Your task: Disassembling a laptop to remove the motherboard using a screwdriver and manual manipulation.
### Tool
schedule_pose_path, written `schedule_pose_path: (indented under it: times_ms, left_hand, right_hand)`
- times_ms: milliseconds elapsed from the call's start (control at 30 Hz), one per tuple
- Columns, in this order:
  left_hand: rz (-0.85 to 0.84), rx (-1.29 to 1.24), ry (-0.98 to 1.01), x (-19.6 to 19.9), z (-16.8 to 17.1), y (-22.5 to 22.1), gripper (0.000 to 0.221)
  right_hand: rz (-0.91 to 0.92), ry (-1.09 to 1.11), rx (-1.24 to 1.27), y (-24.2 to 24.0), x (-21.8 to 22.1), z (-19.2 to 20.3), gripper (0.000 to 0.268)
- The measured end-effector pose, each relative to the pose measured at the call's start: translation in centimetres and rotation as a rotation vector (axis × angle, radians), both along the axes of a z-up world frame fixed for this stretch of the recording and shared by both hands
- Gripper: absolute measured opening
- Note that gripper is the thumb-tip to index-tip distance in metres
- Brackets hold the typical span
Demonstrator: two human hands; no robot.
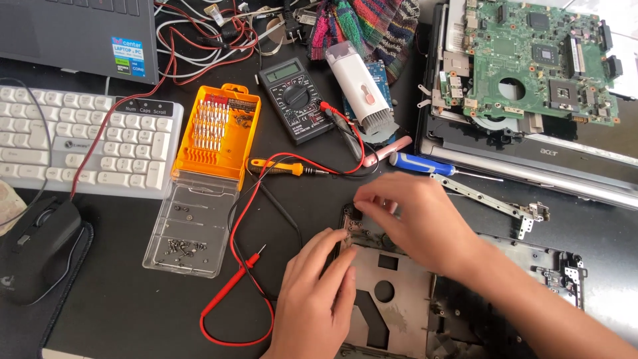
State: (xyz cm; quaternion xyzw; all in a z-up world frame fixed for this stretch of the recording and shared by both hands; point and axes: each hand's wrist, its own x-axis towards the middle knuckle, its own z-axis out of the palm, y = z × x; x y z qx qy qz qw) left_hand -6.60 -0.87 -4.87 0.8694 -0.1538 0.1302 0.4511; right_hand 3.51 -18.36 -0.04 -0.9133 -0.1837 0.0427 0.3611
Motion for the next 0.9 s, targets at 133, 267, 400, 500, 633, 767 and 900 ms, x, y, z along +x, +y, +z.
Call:
schedule_pose_path:
  times_ms: [133,267,400,500,633,767,900]
  left_hand:
    - [0.003,0.120,-0.093,0.1,-0.1,-0.1,0.019]
    - [0.010,0.127,-0.094,0.1,-0.5,0.1,0.018]
    - [0.009,0.118,-0.093,0.1,-0.6,0.1,0.016]
    - [0.003,0.109,-0.098,0.1,-0.7,0.2,0.015]
    - [0.011,0.106,-0.101,0.1,-0.9,0.1,0.014]
    - [0.021,0.111,-0.110,0.2,-0.8,0.1,0.012]
    - [0.017,0.107,-0.111,0.1,-0.7,0.1,0.012]
  right_hand:
    - [0.224,0.102,-0.153,0.2,2.2,0.2,0.016]
    - [0.351,0.127,-0.220,0.4,3.1,0.3,0.020]
    - [0.417,0.167,-0.347,0.3,3.4,0.8,0.024]
    - [0.532,0.088,-0.495,0.1,3.7,0.5,0.028]
    - [0.685,0.013,-0.616,0.2,4.2,0.7,0.027]
    - [0.720,0.031,-0.663,0.7,4.3,1.1,0.027]
    - [0.775,-0.021,-0.586,0.9,4.8,0.9,0.025]
